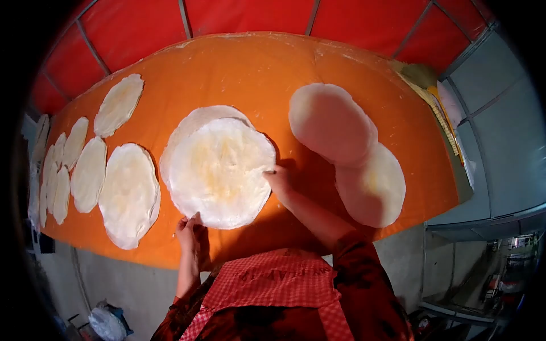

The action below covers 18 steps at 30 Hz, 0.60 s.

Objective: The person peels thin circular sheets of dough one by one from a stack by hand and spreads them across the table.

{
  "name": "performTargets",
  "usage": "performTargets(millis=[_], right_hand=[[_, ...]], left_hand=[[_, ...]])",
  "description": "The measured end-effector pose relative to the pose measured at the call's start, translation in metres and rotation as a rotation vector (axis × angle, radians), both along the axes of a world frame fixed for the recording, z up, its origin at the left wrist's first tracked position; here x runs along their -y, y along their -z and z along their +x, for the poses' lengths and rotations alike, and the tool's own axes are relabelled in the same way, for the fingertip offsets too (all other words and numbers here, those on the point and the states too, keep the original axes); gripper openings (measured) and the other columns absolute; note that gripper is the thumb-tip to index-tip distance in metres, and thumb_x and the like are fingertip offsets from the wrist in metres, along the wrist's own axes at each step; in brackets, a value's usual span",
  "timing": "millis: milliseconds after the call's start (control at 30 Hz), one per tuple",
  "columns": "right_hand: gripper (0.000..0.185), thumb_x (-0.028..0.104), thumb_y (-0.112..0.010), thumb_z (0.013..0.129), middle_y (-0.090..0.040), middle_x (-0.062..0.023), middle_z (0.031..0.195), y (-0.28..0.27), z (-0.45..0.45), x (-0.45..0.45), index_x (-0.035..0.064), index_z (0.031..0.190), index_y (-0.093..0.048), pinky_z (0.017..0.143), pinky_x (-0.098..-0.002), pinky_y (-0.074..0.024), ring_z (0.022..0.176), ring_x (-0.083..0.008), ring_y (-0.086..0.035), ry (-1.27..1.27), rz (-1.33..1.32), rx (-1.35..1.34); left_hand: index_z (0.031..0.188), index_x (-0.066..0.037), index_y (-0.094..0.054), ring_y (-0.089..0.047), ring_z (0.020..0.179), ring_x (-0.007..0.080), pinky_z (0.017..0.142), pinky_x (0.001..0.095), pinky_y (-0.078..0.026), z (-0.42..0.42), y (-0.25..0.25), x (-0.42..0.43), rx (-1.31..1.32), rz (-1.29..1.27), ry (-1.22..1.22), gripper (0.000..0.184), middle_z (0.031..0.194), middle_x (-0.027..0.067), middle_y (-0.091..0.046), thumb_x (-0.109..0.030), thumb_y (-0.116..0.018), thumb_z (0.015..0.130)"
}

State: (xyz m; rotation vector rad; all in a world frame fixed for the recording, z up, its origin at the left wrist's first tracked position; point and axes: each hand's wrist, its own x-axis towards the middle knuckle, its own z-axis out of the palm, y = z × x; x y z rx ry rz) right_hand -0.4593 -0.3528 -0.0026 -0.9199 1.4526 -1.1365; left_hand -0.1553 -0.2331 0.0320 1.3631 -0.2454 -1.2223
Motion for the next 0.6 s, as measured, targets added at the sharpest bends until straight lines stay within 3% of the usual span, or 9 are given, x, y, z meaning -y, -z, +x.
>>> performTargets(millis=[67, 167, 233, 400, 500, 600], right_hand=[[0.018, 0.007, -0.065, 0.085, -0.066, -0.0013, 0.084, -0.028, 0.012, 0.028, -0.0010, 0.102, -0.066, 0.069, -0.0302, -0.0488, 0.076, -0.0116, -0.060, -0.141, -0.241, -0.054], [0.015, 0.006, -0.060, 0.089, -0.067, -0.0031, 0.086, -0.136, 0.016, 0.082, -0.0009, 0.102, -0.066, 0.072, -0.0315, -0.0499, 0.078, -0.0128, -0.061, -0.169, -0.363, -0.301], [0.022, 0.015, -0.060, 0.091, -0.067, -0.0059, 0.093, -0.156, -0.011, 0.142, 0.0002, 0.107, -0.064, 0.075, -0.0331, -0.0507, 0.085, -0.0131, -0.062, -0.229, -0.514, 0.008], [0.034, 0.025, -0.058, 0.090, -0.066, -0.0065, 0.097, -0.209, -0.079, 0.126, 0.0031, 0.116, -0.057, 0.070, -0.0331, -0.0542, 0.079, -0.0205, -0.064, -0.075, -0.601, 0.447], [0.037, 0.030, -0.058, 0.091, -0.067, -0.0083, 0.101, -0.250, -0.068, 0.111, 0.0054, 0.118, -0.057, 0.070, -0.0348, -0.0558, 0.079, -0.0221, -0.066, 0.048, -0.230, 0.686], [0.025, 0.026, -0.062, 0.090, -0.068, -0.0080, 0.094, -0.139, -0.122, 0.098, 0.0073, 0.107, -0.059, 0.066, -0.0367, -0.0565, 0.076, -0.0208, -0.067, -0.026, -0.003, 0.267]], left_hand=[[0.084, -0.009, -0.052, -0.060, 0.068, 0.0130, 0.060, 0.0251, -0.051, 0.004, 0.011, 0.001, 0.059, 0.050, 0.073, 0.013, 0.079, 0.0033, -0.061, -0.002, -0.063, 0.088], [0.086, -0.010, -0.053, -0.058, 0.066, 0.0109, 0.057, 0.0231, -0.049, -0.009, -0.004, -0.005, -0.133, -0.181, 0.133, 0.011, 0.078, 0.0017, -0.060, -0.005, -0.062, 0.092], [0.088, -0.011, -0.054, -0.056, 0.067, 0.0092, 0.058, 0.0213, -0.047, -0.008, 0.012, -0.006, 0.162, -0.116, 0.175, 0.009, 0.078, -0.0002, -0.058, -0.007, -0.060, 0.094], [0.093, -0.010, -0.055, -0.056, 0.066, 0.0098, 0.059, 0.0236, -0.048, -0.005, 0.038, -0.014, -0.023, -0.273, 0.129, 0.007, 0.082, -0.0002, -0.059, -0.005, -0.060, 0.094], [0.093, -0.008, -0.055, -0.057, 0.067, 0.0106, 0.058, 0.0236, -0.048, -0.004, 0.040, -0.014, -0.035, -0.272, 0.134, 0.006, 0.083, 0.0008, -0.059, -0.004, -0.059, 0.094], [0.094, -0.007, -0.055, -0.057, 0.067, 0.0112, 0.058, 0.0231, -0.047, -0.005, 0.039, -0.012, -0.069, -0.295, 0.107, 0.007, 0.084, 0.0023, -0.060, 0.000, -0.056, 0.093]])
